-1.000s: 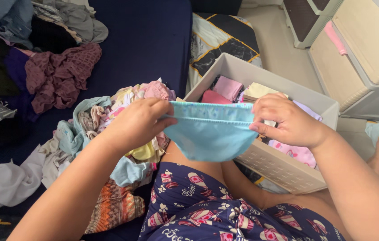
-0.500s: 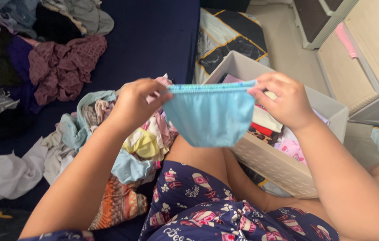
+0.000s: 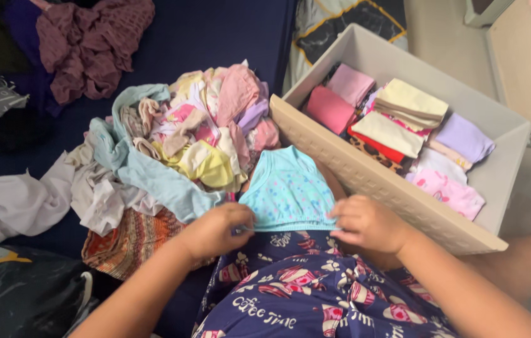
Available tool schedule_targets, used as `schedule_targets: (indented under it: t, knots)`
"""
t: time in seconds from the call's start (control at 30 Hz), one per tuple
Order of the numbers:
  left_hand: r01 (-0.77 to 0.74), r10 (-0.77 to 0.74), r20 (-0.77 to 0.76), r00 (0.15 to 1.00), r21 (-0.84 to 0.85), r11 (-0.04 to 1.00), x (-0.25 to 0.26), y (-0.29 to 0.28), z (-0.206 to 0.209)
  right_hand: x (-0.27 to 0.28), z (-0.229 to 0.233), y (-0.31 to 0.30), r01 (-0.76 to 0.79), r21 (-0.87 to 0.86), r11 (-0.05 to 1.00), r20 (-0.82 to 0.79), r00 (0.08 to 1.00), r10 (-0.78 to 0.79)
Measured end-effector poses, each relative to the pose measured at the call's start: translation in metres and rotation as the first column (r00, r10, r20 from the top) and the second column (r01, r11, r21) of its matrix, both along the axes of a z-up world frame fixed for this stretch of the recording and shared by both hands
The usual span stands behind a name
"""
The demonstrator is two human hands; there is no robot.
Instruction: The person picks up clothing items from a pile, folds them one at a time, and places them into a storage container.
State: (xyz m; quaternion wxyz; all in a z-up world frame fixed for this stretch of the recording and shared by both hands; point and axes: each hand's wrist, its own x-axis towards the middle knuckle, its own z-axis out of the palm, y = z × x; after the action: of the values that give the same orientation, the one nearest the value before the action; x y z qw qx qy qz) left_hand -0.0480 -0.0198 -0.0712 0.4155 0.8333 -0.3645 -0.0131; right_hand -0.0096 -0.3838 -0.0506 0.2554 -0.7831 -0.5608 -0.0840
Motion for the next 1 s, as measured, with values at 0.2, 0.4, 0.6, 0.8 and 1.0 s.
schedule_targets:
  t: [0.2, 0.4, 0.6, 0.8, 1.0]
  knots:
    - [-0.078, 0.078, -0.003, 0.997, -0.025, 0.997, -0.013, -0.006, -0.024, -0.017, -0.024, -0.014, 0.121, -0.05, 0.991, -0.109, 0.986, -0.126]
    - [-0.447, 0.475, -0.576, 0.665, 0.204, 0.871, -0.005, -0.016, -0.027, 0.001, -0.047, -0.012, 0.397, -0.123, 0.909, -0.59, 0.707, -0.389]
    - [-0.584, 0.584, 0.053, 0.81, 0.171, 0.794, -0.008, -0.035, -0.053, 0.007, -0.06, 0.013, 0.304, -0.054, 0.951, -0.066, 0.949, -0.308]
    - [-0.262, 0.22, 0.255, 0.941, 0.143, 0.954, -0.019, -0.028, -0.036, -0.012, -0.034, 0.023, 0.147, 0.015, 0.989, -0.024, 0.989, -0.146]
    - [-0.375, 0.34, 0.183, 0.922, 0.219, 0.901, -0.004, -0.027, -0.053, 0.001, -0.053, 0.019, 0.264, -0.042, 0.964, -0.062, 0.962, -0.267]
